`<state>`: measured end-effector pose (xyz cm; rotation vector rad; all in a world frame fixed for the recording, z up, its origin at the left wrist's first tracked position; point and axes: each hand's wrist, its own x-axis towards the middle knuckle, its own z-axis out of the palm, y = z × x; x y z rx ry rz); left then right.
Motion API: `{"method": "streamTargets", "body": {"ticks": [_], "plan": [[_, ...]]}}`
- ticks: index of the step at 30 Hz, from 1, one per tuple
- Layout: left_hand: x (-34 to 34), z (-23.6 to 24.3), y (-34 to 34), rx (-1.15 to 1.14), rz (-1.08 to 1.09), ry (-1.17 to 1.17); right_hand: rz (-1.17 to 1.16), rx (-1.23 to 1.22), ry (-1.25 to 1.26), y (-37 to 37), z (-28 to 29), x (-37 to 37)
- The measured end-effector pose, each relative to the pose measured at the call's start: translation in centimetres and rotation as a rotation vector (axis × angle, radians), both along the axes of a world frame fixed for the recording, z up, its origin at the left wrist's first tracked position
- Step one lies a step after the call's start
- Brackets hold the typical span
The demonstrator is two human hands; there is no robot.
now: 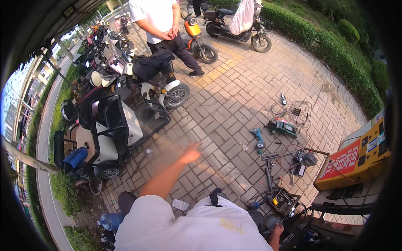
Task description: The person sprays lubricant onto the rear suspension of an electric scooter, then retrieves a wrench and a glove from a cluttered area. They put on the glove, use the wrench on a scooter part, and move scooters around the paved outdoor workspace.
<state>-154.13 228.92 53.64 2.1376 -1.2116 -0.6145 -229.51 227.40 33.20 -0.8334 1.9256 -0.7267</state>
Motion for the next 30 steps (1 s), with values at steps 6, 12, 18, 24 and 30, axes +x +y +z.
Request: {"method": "streamTargets", "body": {"ticks": [6, 12, 18, 24, 30], "plan": [[-8.9, 11.4, -3.2, -0.347, -0.235, 0.258, 0.77, 0.073, -0.38, -13.5, 18.9, 43.6], [-3.1, 4.7, 3.2, -0.35, 0.391, -0.142, 1.048, 0.487, -1.18, -8.5, 31.9, 67.3], [2.2, 1.8, 6.9, -0.404, 1.217, 1.573, 1.676, -0.541, -0.978, -7.6, 37.8, 74.6], [6.8, 11.9, 4.4, -0.88, 1.072, 1.44, 2.254, -0.407, -0.223, -15.3, 17.7, 76.4], [2.3, 6.6, 17.4, -0.565, 1.799, 0.794, 2.501, -0.097, 0.594, -30.7, 9.1, 71.8]]}}
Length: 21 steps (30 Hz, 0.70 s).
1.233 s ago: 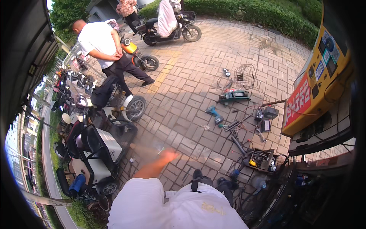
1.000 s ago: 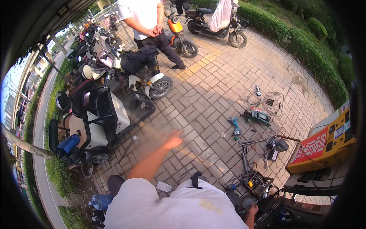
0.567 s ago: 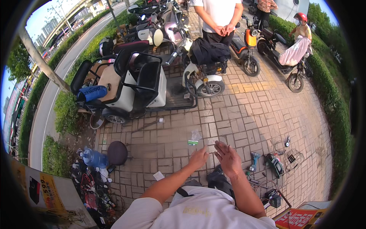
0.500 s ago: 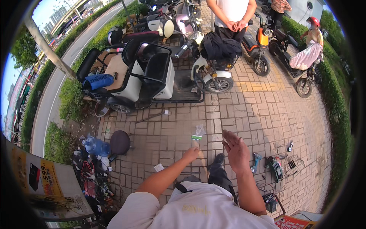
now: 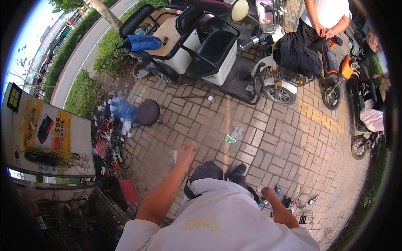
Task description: The person sprays lubricant onto the rear suspension of an electric scooter, then retrieves a wrench and a glove from a cluttered area. They put on the glove, use the wrench on a scooter part, and move scooters around the paved outdoor workspace.
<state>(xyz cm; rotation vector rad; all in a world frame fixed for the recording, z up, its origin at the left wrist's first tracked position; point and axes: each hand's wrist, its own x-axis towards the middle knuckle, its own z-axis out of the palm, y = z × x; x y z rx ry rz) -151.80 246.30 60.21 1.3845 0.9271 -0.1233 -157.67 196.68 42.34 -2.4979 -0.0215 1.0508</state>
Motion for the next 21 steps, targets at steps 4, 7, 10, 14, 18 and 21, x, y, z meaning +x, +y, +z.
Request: {"method": "streamTargets", "body": {"ticks": [4, 7, 10, 14, 18, 21], "plan": [[-10.4, -7.8, 4.4, 0.248, 0.107, 0.229, -0.033, 0.028, 0.02, 0.3, -0.6, 3.7], [-18.4, -12.1, 6.1, 0.041, 0.226, 0.516, -0.127, 0.094, -0.086, 4.2, 0.1, 9.4], [-22.3, -16.5, 7.2, -0.004, 0.178, 0.685, -0.213, 0.192, -0.133, 8.0, 0.1, 14.5], [-19.2, -17.7, 10.5, -0.032, -0.025, 0.664, -0.307, 0.245, -0.082, 13.5, 2.9, 18.6], [-9.8, -18.0, 18.8, 0.253, -0.042, 0.349, -0.458, 0.195, 0.078, 18.1, 2.1, 20.2], [-3.4, -13.7, 23.9, 0.172, 0.217, 0.112, 0.016, 0.089, 0.068, 23.4, 5.5, 22.8]]}}
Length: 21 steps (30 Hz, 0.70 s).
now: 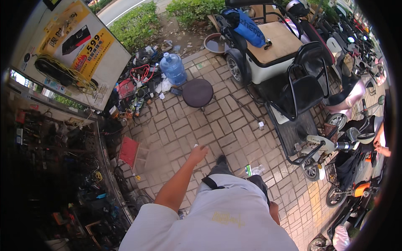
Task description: The person sprays lubricant onto the rear suspension of an electric scooter, then retrieves a wrench and a glove from a cluttered area. They put on the glove, use the wrench on a scooter part, and move scooters around the paved outdoor workspace.
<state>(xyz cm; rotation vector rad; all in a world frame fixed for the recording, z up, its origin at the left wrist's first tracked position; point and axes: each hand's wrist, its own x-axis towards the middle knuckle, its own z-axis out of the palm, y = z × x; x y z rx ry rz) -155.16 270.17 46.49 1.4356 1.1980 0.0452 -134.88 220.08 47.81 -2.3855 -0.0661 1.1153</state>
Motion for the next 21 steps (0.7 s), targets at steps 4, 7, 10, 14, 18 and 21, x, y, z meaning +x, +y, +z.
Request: {"method": "streamTargets", "body": {"ticks": [4, 7, 10, 14, 18, 21], "plan": [[1.3, 2.4, 3.4, 0.004, 0.186, -0.091, 0.245, 0.23, -0.119, 2.2, -4.4, 6.0], [-1.7, -1.6, 3.2, -0.029, 0.276, 0.051, -0.153, 0.154, 0.201, 7.4, -3.7, 11.0], [-7.8, -5.3, -0.7, -0.164, 0.502, 0.205, -0.098, 0.097, 0.223, 12.6, -4.7, 17.2], [-14.0, -3.7, -6.5, -0.29, 0.71, 0.456, -0.089, 0.117, 0.273, 20.7, -5.7, 23.0], [-17.6, -4.0, -10.6, -0.205, 0.769, 0.457, 0.061, 0.199, 0.314, 30.2, -7.6, 27.3], [-13.6, -0.3, -10.4, -0.345, 1.0, 0.372, 0.156, 0.205, 0.256, 36.6, -6.7, 28.0]]}}
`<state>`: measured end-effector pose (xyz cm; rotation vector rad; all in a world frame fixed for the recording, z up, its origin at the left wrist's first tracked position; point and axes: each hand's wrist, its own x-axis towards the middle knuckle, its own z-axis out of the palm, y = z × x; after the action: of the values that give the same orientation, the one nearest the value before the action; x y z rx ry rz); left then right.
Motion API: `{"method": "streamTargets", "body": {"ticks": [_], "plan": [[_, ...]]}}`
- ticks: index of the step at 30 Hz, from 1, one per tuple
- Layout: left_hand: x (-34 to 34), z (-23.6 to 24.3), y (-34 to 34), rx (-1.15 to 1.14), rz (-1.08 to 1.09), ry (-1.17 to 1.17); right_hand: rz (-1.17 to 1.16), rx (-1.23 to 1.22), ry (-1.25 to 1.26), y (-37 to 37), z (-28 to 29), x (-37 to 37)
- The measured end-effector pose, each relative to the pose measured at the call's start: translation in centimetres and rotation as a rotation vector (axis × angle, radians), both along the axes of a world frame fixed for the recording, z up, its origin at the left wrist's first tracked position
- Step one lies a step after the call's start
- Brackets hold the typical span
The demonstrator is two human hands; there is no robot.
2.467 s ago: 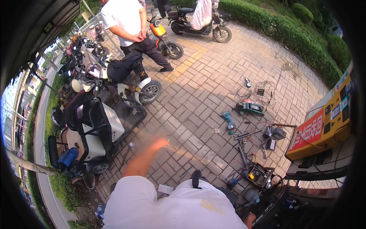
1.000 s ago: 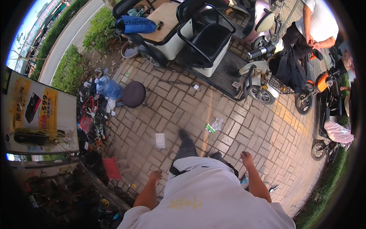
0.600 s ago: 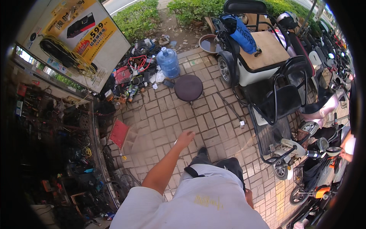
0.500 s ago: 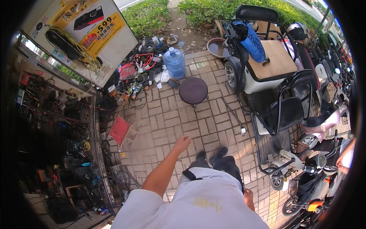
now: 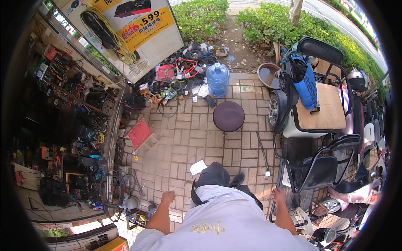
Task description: The person sprays lubricant onto the rear suspension of an electric scooter, then retrieves a wrench and a glove from a cluttered area. They put on the glove, use the wrench on a scooter part, and move scooters around the paved outdoor workspace.
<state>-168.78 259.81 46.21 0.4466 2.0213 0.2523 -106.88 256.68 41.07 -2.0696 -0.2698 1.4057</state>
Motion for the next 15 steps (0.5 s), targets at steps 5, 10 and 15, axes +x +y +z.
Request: {"method": "streamTargets", "body": {"ticks": [5, 10, 15], "plan": [[4.6, -1.7, 3.4, 0.022, -0.064, -0.122, 0.173, -0.046, -0.062, 7.6, -0.2, 0.6], [3.1, -4.9, 9.5, 0.076, -0.035, -0.203, 0.318, -0.032, -0.16, 14.8, 1.7, 0.7], [0.2, -4.5, 14.6, 0.198, 0.182, -0.241, 0.385, 0.016, -0.2, 20.8, 4.4, -1.1]]}}
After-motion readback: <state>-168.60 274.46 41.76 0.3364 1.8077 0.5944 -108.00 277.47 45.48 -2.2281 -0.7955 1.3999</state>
